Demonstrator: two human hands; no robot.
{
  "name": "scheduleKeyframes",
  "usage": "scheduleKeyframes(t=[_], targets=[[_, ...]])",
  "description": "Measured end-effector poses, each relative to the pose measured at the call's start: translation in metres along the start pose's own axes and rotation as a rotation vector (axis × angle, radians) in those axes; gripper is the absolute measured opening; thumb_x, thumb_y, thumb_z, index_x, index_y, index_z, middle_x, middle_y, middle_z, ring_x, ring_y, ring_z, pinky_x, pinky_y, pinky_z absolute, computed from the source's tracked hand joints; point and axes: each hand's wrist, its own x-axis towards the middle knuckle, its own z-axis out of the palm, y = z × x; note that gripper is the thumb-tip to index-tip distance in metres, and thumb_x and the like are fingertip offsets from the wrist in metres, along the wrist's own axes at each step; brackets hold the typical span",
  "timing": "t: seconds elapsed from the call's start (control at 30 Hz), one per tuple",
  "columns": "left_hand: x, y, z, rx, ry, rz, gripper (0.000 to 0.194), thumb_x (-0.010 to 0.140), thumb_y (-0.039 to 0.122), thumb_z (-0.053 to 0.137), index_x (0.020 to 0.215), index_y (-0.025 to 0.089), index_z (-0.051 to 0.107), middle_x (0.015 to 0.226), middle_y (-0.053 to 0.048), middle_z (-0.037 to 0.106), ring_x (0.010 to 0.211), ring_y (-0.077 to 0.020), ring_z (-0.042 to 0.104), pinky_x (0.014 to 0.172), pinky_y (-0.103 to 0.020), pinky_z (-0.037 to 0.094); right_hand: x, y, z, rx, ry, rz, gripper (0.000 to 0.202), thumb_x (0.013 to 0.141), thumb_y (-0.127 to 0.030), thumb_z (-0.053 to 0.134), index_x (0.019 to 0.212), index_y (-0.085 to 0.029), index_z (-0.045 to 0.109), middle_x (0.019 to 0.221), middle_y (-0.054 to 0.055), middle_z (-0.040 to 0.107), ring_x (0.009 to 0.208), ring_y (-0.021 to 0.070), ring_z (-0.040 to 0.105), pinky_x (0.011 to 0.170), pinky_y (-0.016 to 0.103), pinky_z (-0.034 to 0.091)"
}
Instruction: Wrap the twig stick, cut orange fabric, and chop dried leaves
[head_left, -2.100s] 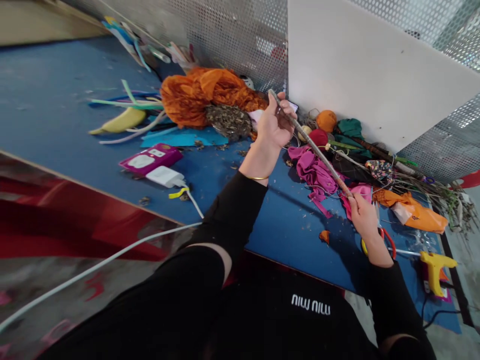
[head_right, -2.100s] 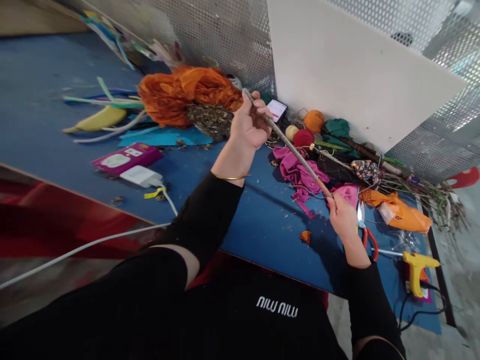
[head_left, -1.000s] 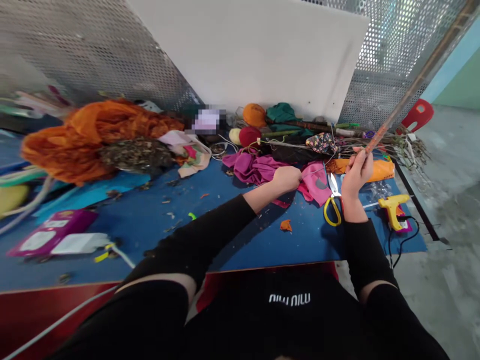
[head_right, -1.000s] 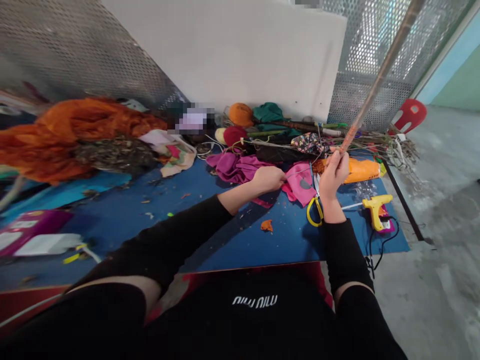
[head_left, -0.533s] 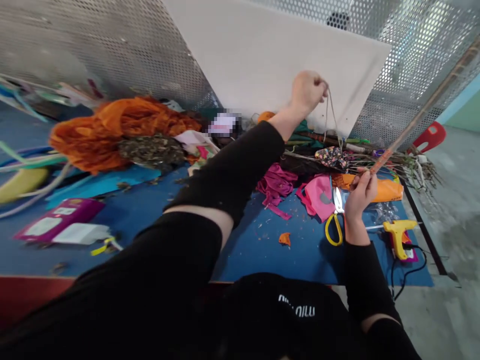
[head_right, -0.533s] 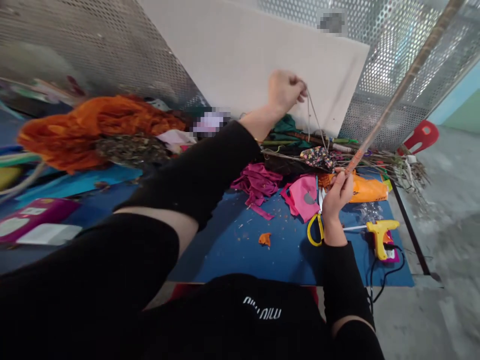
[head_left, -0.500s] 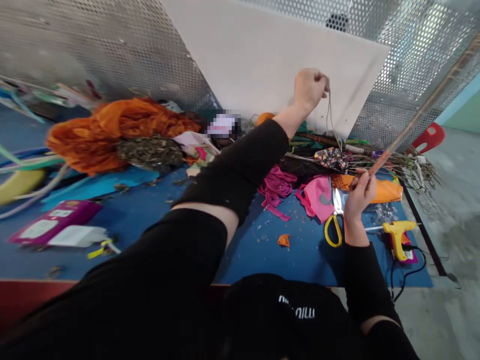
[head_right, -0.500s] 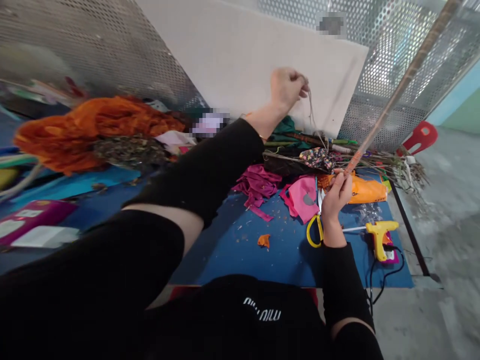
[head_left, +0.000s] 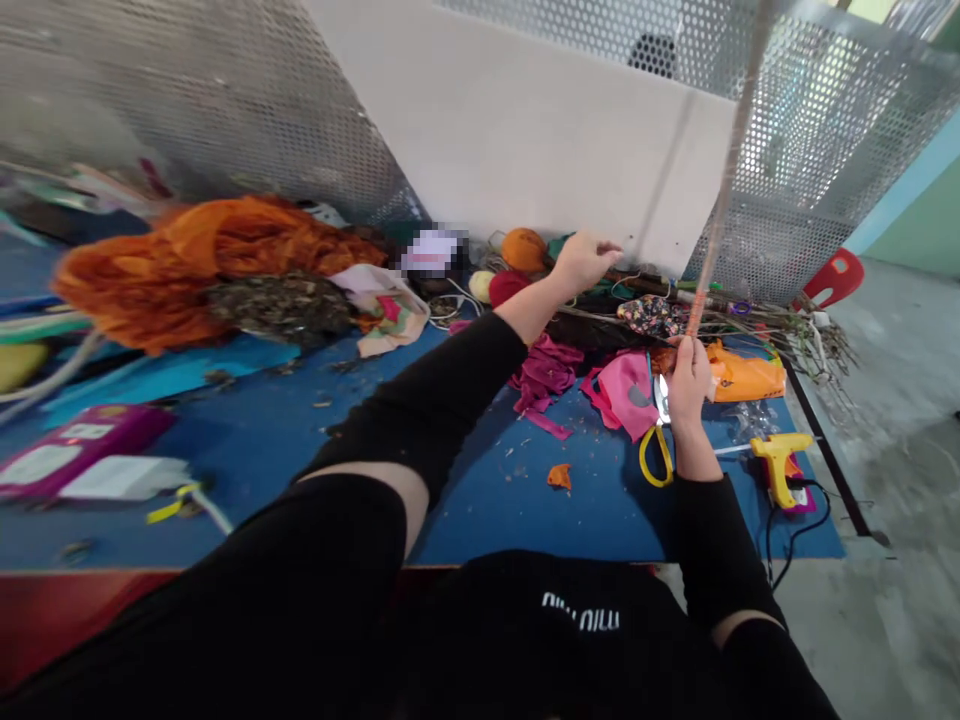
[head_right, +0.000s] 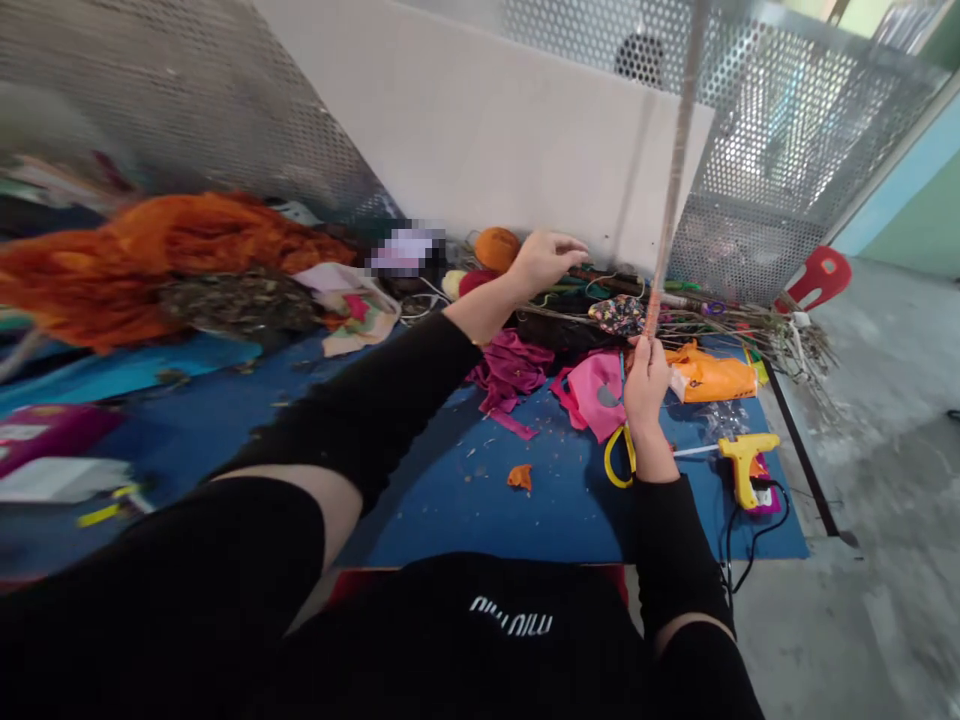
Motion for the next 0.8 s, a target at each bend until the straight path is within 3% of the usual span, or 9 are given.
scheduleKeyframes(t=[0.07,0.13,0.27,0.43,0.53,0.63,0.7,0.8], targets=[[-0.035,0.002,-0.004,-0.398,-0.021,-0.073,0.029,0.108,0.025,0.055,0.119,0.01,0.076,0.117,-0.015,0.081,0.102,-0.0197,0.077,0.083,-0.026,0.059,-0.005,-0.004,0.006,-0.021,-0.076,-0.003,0.056,0.108,-0.061,0.03,0.099,-0.019,0.067,0.068,-0.002,0.056,0.062,0.0147,0.05,0.063,0.027,0.041],[-0.069,0.003,-0.007,-0.736,-0.025,-0.134,0.026,0.108,0.032,0.06,0.116,0.012,0.075,0.114,-0.013,0.082,0.094,-0.0173,0.079,0.074,-0.023,0.059,-0.013,-0.011,0.013,-0.053,-0.173,-0.005,0.049,0.107,-0.058,0.036,0.096,-0.022,0.067,0.069,-0.002,0.059,0.063,0.015,0.052,0.064,0.026,0.04],[-0.123,-0.004,-0.013,-1.075,0.057,-0.176,0.023,0.099,0.035,0.076,0.108,0.014,0.074,0.104,-0.009,0.083,0.084,-0.0148,0.078,0.073,-0.023,0.061,-0.034,-0.025,0.028,-0.242,-0.333,-0.051,0.041,0.108,-0.049,0.036,0.093,-0.023,0.065,0.071,-0.001,0.061,0.065,0.0161,0.056,0.065,0.026,0.037],[-0.163,-0.017,-0.02,-1.185,0.239,-0.261,0.017,0.09,0.022,0.084,0.085,0.012,0.071,0.076,-0.002,0.077,0.067,-0.0122,0.073,0.075,-0.026,0.062,-0.058,-0.032,0.034,-0.389,-0.418,-0.096,0.03,0.104,-0.047,0.047,0.096,-0.024,0.066,0.081,0.003,0.068,0.074,0.0197,0.06,0.068,0.027,0.035],[-0.181,-0.023,-0.024,-1.204,0.316,-0.285,0.011,0.094,0.017,0.078,0.087,0.012,0.071,0.075,-0.003,0.077,0.068,-0.0133,0.074,0.077,-0.027,0.062,-0.068,-0.032,0.03,-0.467,-0.463,-0.121,0.028,0.103,-0.046,0.05,0.106,-0.024,0.066,0.09,0.005,0.073,0.077,0.0211,0.062,0.068,0.027,0.036],[-0.196,-0.028,-0.03,-1.207,0.284,-0.272,0.008,0.097,0.018,0.074,0.094,0.011,0.074,0.085,-0.007,0.081,0.075,-0.0153,0.077,0.076,-0.026,0.062,-0.076,-0.029,0.023,-0.587,-0.493,-0.185,0.031,0.105,-0.047,0.048,0.097,-0.024,0.066,0.079,0.004,0.068,0.069,0.021,0.058,0.064,0.028,0.031],[-0.204,-0.031,-0.035,-1.199,0.239,-0.271,0.008,0.098,0.019,0.074,0.099,0.012,0.076,0.091,-0.008,0.083,0.075,-0.0145,0.076,0.07,-0.024,0.06,-0.08,-0.026,0.018,-0.639,-0.446,-0.233,0.034,0.105,-0.048,0.047,0.09,-0.023,0.065,0.073,0.003,0.064,0.066,0.0206,0.054,0.063,0.028,0.027],[-0.21,-0.037,-0.042,-1.2,0.266,-0.283,0.005,0.096,0.015,0.074,0.099,0.013,0.076,0.089,-0.006,0.082,0.068,-0.0112,0.072,0.063,-0.021,0.056,-0.085,-0.023,0.012,-0.674,-0.379,-0.289,0.036,0.105,-0.048,0.046,0.089,-0.023,0.066,0.074,0.004,0.064,0.066,0.0202,0.053,0.063,0.029,0.025]])
